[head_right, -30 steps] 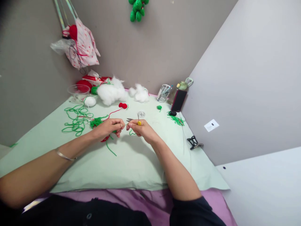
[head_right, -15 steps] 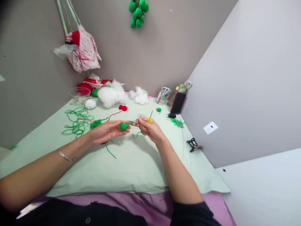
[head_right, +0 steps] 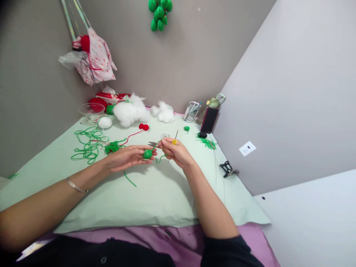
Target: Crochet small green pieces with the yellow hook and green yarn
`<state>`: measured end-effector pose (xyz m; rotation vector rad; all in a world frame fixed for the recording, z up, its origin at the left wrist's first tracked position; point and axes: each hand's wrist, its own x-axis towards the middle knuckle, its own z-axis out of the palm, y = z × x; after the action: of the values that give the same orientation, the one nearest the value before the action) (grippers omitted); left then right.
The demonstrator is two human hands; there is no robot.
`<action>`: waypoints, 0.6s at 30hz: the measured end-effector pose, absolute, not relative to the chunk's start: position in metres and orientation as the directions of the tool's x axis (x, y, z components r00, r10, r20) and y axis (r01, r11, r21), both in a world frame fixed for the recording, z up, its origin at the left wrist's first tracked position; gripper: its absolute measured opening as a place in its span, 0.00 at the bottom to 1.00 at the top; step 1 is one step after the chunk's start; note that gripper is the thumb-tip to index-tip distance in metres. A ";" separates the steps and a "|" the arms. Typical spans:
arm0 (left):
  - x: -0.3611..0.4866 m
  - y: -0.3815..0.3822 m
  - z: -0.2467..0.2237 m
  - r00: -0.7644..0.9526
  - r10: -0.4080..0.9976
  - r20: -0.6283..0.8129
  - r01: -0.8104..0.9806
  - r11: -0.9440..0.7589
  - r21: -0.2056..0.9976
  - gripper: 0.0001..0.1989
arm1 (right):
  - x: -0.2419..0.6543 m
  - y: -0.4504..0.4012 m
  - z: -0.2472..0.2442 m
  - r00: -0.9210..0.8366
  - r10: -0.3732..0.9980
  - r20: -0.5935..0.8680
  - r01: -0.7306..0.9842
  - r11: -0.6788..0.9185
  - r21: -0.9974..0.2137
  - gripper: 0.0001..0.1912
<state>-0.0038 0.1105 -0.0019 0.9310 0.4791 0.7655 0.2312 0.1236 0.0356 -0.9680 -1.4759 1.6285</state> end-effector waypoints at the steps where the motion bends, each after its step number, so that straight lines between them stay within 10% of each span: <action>1: -0.004 0.111 -0.003 0.639 0.768 -0.050 -0.374 0.367 0.852 0.14 | 0.231 0.124 0.035 -0.459 0.886 -0.062 -0.023 -0.082 -0.996 0.21; 18: -0.037 0.120 0.031 0.364 0.931 0.018 -0.272 0.087 0.958 0.20 | 0.280 0.176 0.056 -0.325 0.945 -0.027 0.133 0.018 -0.991 0.21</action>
<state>-0.0373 0.1203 0.0311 1.1271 0.7495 1.0334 0.2803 0.1760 0.0559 -1.1370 -1.5544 1.3877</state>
